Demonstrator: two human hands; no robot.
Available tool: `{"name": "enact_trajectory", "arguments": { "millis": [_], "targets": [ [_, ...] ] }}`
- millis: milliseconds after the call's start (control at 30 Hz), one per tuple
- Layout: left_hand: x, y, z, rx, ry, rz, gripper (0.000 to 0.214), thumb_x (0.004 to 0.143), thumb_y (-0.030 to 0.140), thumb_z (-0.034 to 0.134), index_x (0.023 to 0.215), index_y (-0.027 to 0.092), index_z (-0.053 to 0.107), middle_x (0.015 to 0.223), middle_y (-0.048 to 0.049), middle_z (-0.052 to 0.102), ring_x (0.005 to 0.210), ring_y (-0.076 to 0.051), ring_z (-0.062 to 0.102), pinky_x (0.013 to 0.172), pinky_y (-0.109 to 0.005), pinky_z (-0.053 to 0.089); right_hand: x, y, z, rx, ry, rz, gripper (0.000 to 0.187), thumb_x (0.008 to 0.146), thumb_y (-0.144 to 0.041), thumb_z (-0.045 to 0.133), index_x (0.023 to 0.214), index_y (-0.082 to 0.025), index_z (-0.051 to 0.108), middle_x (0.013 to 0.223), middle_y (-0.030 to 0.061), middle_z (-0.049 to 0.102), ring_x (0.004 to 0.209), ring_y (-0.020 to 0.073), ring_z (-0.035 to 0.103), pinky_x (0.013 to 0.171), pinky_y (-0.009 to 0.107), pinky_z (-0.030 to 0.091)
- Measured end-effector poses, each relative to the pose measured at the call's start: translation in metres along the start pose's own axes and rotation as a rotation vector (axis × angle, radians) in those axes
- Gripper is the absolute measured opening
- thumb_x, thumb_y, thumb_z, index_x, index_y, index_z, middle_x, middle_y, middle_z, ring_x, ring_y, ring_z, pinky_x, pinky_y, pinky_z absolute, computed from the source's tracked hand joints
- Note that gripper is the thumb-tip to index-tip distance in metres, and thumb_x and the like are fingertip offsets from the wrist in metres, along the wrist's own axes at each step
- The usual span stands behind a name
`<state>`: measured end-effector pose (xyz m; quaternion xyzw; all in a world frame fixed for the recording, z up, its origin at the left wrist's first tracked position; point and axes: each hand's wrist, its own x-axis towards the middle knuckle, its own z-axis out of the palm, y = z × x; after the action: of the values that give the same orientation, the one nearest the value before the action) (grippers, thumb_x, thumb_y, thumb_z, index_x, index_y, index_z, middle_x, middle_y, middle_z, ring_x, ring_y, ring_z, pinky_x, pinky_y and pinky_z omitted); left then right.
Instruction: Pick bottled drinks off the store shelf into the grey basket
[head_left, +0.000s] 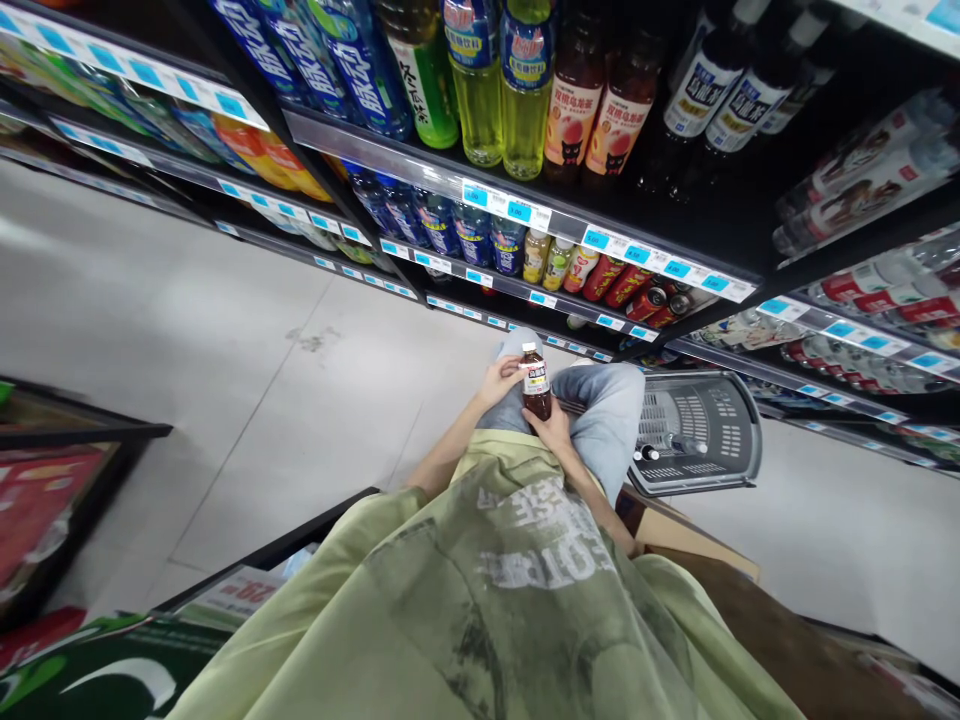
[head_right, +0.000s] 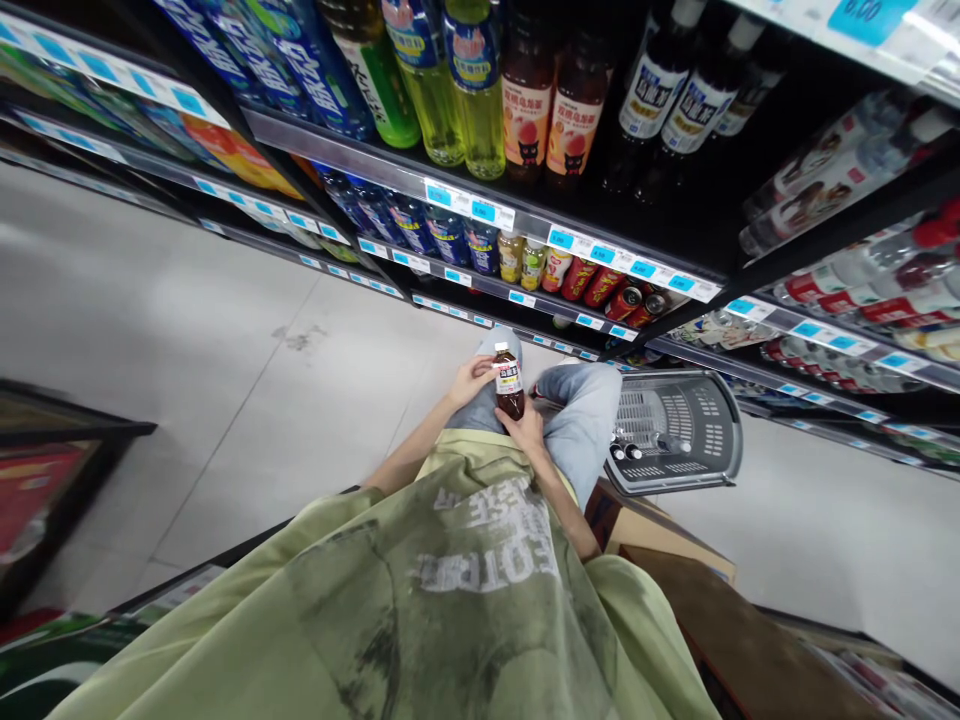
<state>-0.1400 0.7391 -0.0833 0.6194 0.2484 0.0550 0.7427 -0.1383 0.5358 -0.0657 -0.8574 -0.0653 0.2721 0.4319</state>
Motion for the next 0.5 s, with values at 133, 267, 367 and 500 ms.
{"name": "enact_trajectory", "arguments": {
  "millis": [133,267,367,500],
  "targets": [
    [-0.002,0.008,0.005,-0.133,0.025,-0.074,0.051,0.075,0.052,0.090,0.108,0.015,0.074,0.108,-0.0110,0.079,0.100,-0.025,0.074,0.094,-0.039,0.060,0.001,0.002,0.000,0.093,-0.001,-0.026,0.066,0.075,-0.059,0.081,0.126,-0.021,0.063,0.120,0.0135,0.079,0.114,0.0331,0.073,0.105,0.046,0.055],
    [-0.013,0.010,0.014,-0.319,-0.005,-0.131,0.044,0.083,0.054,0.081,0.103,0.016,0.076,0.090,-0.0063,0.076,0.096,-0.023,0.073,0.090,-0.035,0.059,0.000,0.000,0.002,0.424,-0.085,-0.066,0.067,0.072,-0.052,0.082,0.127,-0.024,0.057,0.123,0.0096,0.078,0.111,0.0267,0.074,0.101,0.041,0.059],
    [-0.025,0.004,0.024,-0.417,-0.034,-0.144,0.044,0.078,0.044,0.086,0.113,0.019,0.075,0.090,-0.0028,0.073,0.097,-0.021,0.072,0.090,-0.033,0.057,0.001,0.000,0.001,0.795,-0.246,0.034,0.060,0.070,-0.042,0.081,0.123,-0.027,0.056,0.111,0.0041,0.079,0.099,0.0270,0.077,0.087,0.041,0.065],
    [-0.030,-0.001,0.033,-0.459,-0.045,-0.127,0.060,0.069,0.027,0.093,0.126,0.023,0.073,0.115,-0.0060,0.077,0.117,-0.024,0.071,0.102,-0.036,0.055,0.002,0.002,-0.006,0.944,-0.399,0.152,0.045,0.069,-0.042,0.074,0.108,-0.026,0.061,0.097,0.0064,0.081,0.095,0.0313,0.078,0.075,0.042,0.066]
  ]
}}
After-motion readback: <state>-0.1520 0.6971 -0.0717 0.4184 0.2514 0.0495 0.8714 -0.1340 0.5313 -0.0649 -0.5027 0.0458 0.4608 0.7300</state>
